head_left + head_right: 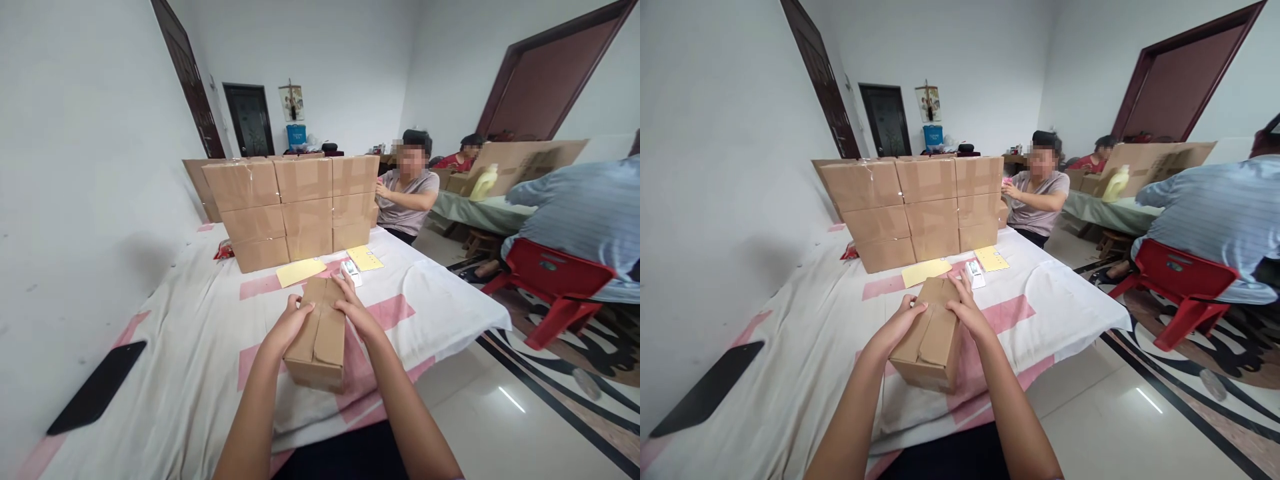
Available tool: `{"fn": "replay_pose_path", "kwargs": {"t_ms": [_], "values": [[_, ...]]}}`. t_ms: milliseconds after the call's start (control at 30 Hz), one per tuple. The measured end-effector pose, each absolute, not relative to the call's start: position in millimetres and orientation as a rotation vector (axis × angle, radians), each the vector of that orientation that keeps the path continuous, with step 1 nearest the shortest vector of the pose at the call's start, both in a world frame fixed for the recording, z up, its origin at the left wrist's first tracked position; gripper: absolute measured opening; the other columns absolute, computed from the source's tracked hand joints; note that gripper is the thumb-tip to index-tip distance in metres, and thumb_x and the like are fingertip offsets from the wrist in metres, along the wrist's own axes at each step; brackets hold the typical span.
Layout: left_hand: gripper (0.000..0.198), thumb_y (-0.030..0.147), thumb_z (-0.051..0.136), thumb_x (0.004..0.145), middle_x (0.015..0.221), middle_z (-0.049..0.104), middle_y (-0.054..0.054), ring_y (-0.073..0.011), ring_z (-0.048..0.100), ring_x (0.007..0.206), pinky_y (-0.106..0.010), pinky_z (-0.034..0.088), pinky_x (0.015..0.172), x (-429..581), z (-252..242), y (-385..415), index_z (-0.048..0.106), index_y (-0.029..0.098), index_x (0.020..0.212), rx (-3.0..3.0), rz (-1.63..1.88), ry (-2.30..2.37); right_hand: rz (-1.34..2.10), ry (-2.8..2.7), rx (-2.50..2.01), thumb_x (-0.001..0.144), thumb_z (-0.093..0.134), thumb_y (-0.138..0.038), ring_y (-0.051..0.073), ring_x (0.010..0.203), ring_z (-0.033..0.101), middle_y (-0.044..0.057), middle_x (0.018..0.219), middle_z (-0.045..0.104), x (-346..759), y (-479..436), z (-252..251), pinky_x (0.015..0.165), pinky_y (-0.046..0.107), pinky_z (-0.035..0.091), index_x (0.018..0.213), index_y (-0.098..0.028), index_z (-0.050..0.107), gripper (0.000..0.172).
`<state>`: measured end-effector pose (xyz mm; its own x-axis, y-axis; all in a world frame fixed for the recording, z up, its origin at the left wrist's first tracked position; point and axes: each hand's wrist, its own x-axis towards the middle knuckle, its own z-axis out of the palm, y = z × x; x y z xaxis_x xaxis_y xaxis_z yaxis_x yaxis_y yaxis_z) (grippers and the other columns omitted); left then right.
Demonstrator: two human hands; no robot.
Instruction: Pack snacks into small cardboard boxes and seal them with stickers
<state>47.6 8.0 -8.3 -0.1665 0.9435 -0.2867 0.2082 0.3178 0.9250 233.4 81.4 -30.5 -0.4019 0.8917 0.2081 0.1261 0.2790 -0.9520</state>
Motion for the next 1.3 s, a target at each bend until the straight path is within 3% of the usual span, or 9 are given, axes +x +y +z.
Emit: {"fn": "replay_pose_path", "kwargs": {"t_ms": [133,233,533,967,1033,1100,1200,1300], "values": [[0.055,0.072,0.059,0.081,0.097,0.071,-0.006,-0.0285,0.071,0.091,-0.037,0.053,0.075,49,-3,5,0.041,0.029,0.112,1.090,0.929,1.612,1.120,-1.745,-0.955,0.073,0.071,-0.041,0.026,0.158,0.005,0.000,0.171,0.004,229,81,-34,0.127,0.047,0.017,0.153,-0.033,0.042,0.085],[0.062,0.073,0.066,0.076,0.104,0.072,-0.007,-0.0291,0.072,0.094,-0.037,0.053,0.078,51,3,2,0.041,0.029,0.111,1.114,0.913,1.617,1.127,-1.706,-0.993,0.071,0.074,-0.040,0.026,0.158,0.004,0.001,0.171,0.005,225,80,-33,0.127,0.046,0.015,0.152,-0.032,0.043,0.087],[0.047,0.062,0.060,0.085,0.103,0.072,-0.006,-0.0283,0.072,0.091,-0.037,0.052,0.076,47,-7,7,0.043,0.029,0.113,1.149,0.899,1.631,1.189,-1.672,-0.953,0.068,0.065,-0.026,0.027,0.157,0.009,0.000,0.169,0.010,227,80,-34,0.126,0.046,0.018,0.148,-0.032,0.046,0.083],[0.041,0.057,0.057,0.086,0.098,0.071,-0.003,-0.0276,0.070,0.092,-0.036,0.050,0.076,46,7,10,0.046,0.027,0.112,1.217,0.864,1.637,1.264,-1.563,-0.807,0.078,0.060,-0.028,0.023,0.157,0.005,-0.007,0.170,0.007,234,78,-46,0.126,0.046,0.013,0.145,-0.037,0.048,0.069],[0.039,0.053,0.059,0.085,0.100,0.070,-0.002,-0.0261,0.069,0.092,-0.034,0.050,0.076,43,13,15,0.047,0.028,0.112,1.229,0.868,1.618,1.268,-1.563,-0.777,0.083,0.063,-0.036,0.024,0.156,0.011,-0.004,0.169,0.016,242,82,-47,0.125,0.046,0.016,0.145,-0.036,0.050,0.064],[0.038,0.051,0.060,0.085,0.102,0.070,-0.001,-0.0243,0.069,0.091,-0.033,0.051,0.075,35,17,21,0.049,0.028,0.114,1.238,0.858,1.563,1.325,-1.520,-0.752,0.086,0.061,-0.044,0.028,0.149,0.031,0.001,0.164,0.033,256,94,-46,0.119,0.048,0.030,0.143,-0.035,0.051,0.058],[0.032,0.049,0.054,0.088,0.103,0.070,-0.001,-0.0221,0.069,0.089,-0.031,0.053,0.073,16,15,38,0.056,0.027,0.110,1.384,0.845,1.494,1.365,-1.427,-0.814,0.091,0.055,-0.046,0.028,0.120,0.061,0.007,0.142,0.059,282,127,-43,0.100,0.045,0.046,0.131,-0.029,0.060,0.044],[0.028,0.047,0.047,0.091,0.096,0.070,-0.002,-0.0213,0.066,0.088,-0.031,0.051,0.077,-6,-5,67,0.063,0.023,0.092,1.615,0.895,1.578,1.170,-1.406,-1.044,0.086,0.055,-0.042,0.025,0.104,0.066,0.009,0.119,0.070,305,181,-43,0.090,0.039,0.048,0.108,-0.022,0.065,0.031]]}}
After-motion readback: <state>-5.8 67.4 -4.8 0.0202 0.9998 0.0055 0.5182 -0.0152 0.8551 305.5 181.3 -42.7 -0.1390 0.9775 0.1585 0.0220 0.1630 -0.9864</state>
